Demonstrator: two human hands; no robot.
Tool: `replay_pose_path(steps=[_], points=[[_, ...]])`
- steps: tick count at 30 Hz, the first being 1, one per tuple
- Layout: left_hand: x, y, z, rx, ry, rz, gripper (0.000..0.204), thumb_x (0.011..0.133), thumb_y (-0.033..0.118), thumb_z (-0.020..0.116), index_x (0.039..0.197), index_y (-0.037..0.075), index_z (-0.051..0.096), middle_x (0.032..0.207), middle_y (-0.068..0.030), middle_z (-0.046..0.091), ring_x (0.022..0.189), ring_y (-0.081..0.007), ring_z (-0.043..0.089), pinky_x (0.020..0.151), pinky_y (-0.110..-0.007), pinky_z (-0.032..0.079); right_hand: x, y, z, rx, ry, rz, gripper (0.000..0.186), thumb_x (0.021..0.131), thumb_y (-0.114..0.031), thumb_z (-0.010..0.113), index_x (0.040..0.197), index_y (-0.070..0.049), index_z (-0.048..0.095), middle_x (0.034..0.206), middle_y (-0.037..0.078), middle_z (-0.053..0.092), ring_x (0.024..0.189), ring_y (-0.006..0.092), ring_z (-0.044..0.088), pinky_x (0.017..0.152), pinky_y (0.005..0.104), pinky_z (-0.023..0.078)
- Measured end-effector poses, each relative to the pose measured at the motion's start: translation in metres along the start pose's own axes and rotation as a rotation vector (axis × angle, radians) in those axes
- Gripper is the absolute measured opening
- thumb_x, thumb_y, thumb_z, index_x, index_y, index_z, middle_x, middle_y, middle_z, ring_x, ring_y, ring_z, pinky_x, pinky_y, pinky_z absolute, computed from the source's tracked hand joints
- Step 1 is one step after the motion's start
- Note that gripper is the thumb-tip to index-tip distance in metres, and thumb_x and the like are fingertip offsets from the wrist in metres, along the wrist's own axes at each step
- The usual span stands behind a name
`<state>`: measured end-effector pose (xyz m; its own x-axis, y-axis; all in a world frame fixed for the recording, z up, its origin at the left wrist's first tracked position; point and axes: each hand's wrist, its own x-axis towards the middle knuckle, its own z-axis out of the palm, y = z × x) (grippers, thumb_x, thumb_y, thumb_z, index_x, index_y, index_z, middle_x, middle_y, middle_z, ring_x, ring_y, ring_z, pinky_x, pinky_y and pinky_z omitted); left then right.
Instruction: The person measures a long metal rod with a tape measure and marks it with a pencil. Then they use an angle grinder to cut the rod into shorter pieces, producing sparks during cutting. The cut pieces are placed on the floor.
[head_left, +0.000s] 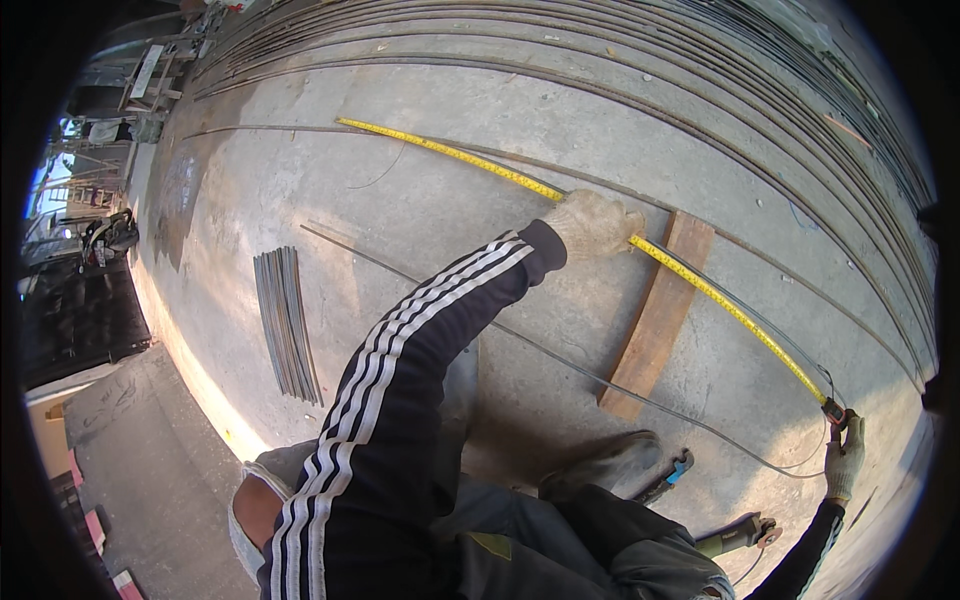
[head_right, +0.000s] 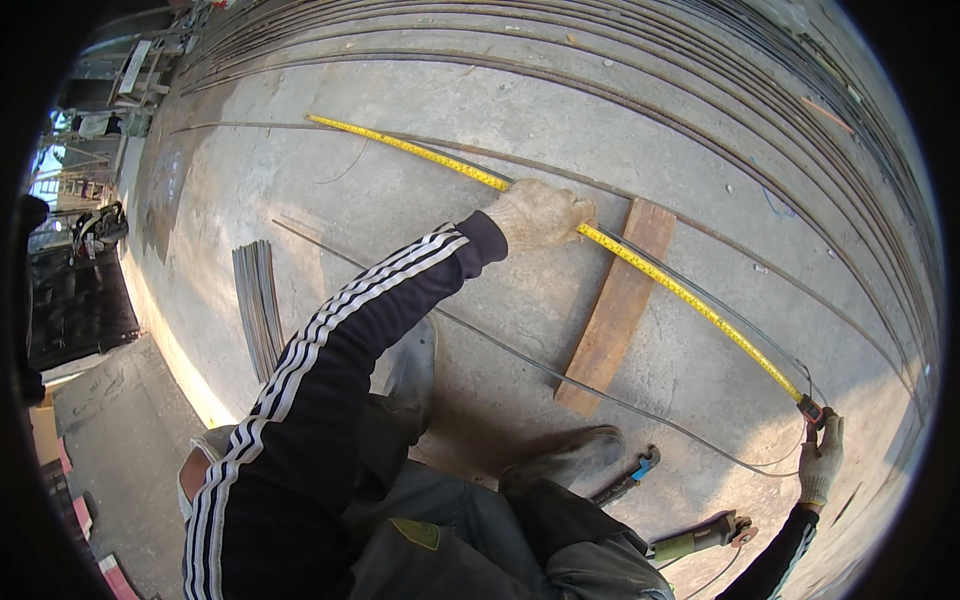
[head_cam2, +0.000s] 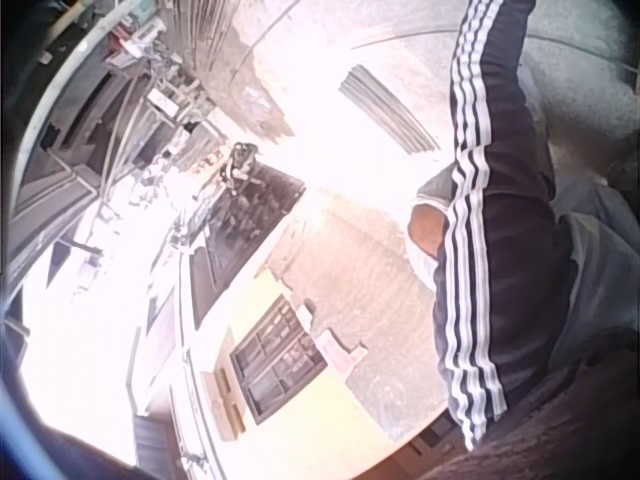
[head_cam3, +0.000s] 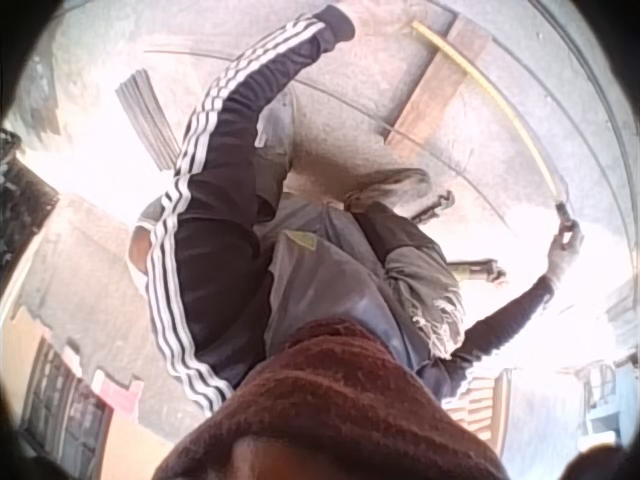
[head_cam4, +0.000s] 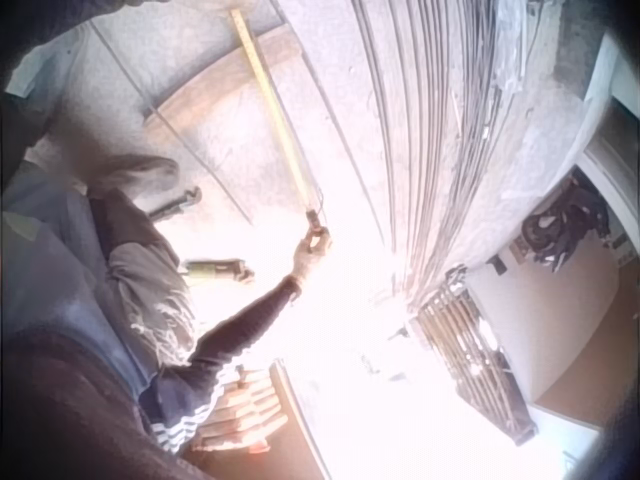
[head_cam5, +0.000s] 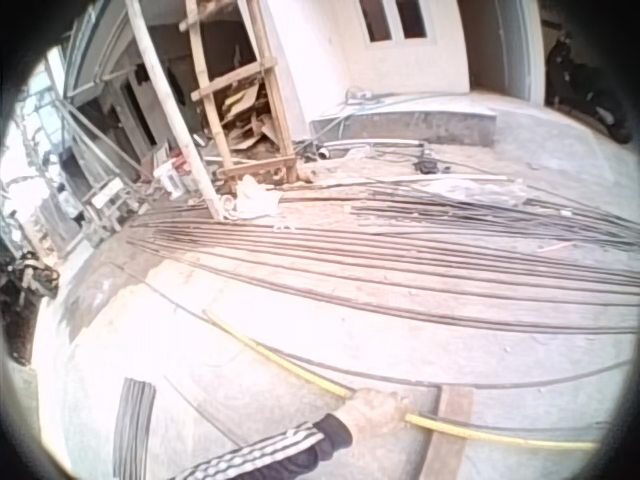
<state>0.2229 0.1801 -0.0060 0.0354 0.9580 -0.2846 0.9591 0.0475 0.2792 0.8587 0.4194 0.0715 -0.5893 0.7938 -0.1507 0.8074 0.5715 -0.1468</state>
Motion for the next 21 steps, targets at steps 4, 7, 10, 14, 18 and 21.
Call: replay_pose_path(steps=[4,7,10,14,18,21], points=[[0.0003,0.0002,0.0048,0.0,0.015,0.003,0.032,0.105,0.038,0.067,0.127,0.014,0.07,0.104,-0.0138,0.077,0.093,-0.0301,0.079,0.077,-0.046,0.063,-0.0012,0.0067,0.0005,0.002,0.005,-0.016,0.036,0.1,-0.005,0.064,0.135,0.002,0.062,0.123,0.024,0.064,0.112,0.0449,0.066,0.092,0.0464,0.055],[0.0007,0.0004,0.0073,0.005,0.028,0.012,0.033,0.105,0.038,0.067,0.126,0.014,0.069,0.104,-0.0139,0.076,0.093,-0.0303,0.079,0.077,-0.046,0.063,-0.0021,0.0097,0.0005,-0.012,0.012,-0.029,0.036,0.1,-0.004,0.064,0.135,0.002,0.062,0.123,0.024,0.064,0.113,0.045,0.066,0.092,0.0462,0.056],[0.0018,0.0013,0.008,-0.011,0.015,0.007,0.033,0.105,0.038,0.068,0.126,0.013,0.07,0.103,-0.014,0.077,0.093,-0.0302,0.079,0.078,-0.046,0.064,-0.0023,0.01,-0.0008,0.004,0.016,-0.027,0.036,0.1,-0.003,0.064,0.135,0.002,0.062,0.123,0.024,0.064,0.113,0.045,0.066,0.092,0.0459,0.055],[0.0017,0.0029,0.0086,0.02,0.043,0.026,0.033,0.104,0.038,0.068,0.125,0.012,0.07,0.101,-0.014,0.077,0.092,-0.0296,0.079,0.077,-0.044,0.064,-0.0018,0.0078,-0.005,-0.004,0.018,-0.023,0.036,0.1,-0.003,0.064,0.135,0.002,0.062,0.122,0.023,0.064,0.112,0.0446,0.066,0.091,0.0454,0.055],[0.0025,0.0034,0.0093,-0.005,0.042,0.022,0.032,0.104,0.037,0.068,0.124,0.012,0.07,0.101,-0.0139,0.077,0.091,-0.0295,0.079,0.076,-0.044,0.064,-0.001,0.0065,-0.0077,0.008,0.005,-0.029,0.036,0.1,-0.003,0.064,0.135,0.002,0.061,0.122,0.023,0.063,0.112,0.0445,0.066,0.092,0.0457,0.055],[0.0034,0.0037,0.009,-0.009,0.039,0.02,0.033,0.104,0.037,0.068,0.125,0.012,0.07,0.102,-0.0138,0.077,0.091,-0.0296,0.079,0.075,-0.044,0.064,-0.0025,0.0096,-0.0067,0.005,0.002,-0.022,0.036,0.099,-0.003,0.064,0.135,0.002,0.061,0.122,0.023,0.063,0.112,0.0446,0.066,0.092,0.0457,0.055]])
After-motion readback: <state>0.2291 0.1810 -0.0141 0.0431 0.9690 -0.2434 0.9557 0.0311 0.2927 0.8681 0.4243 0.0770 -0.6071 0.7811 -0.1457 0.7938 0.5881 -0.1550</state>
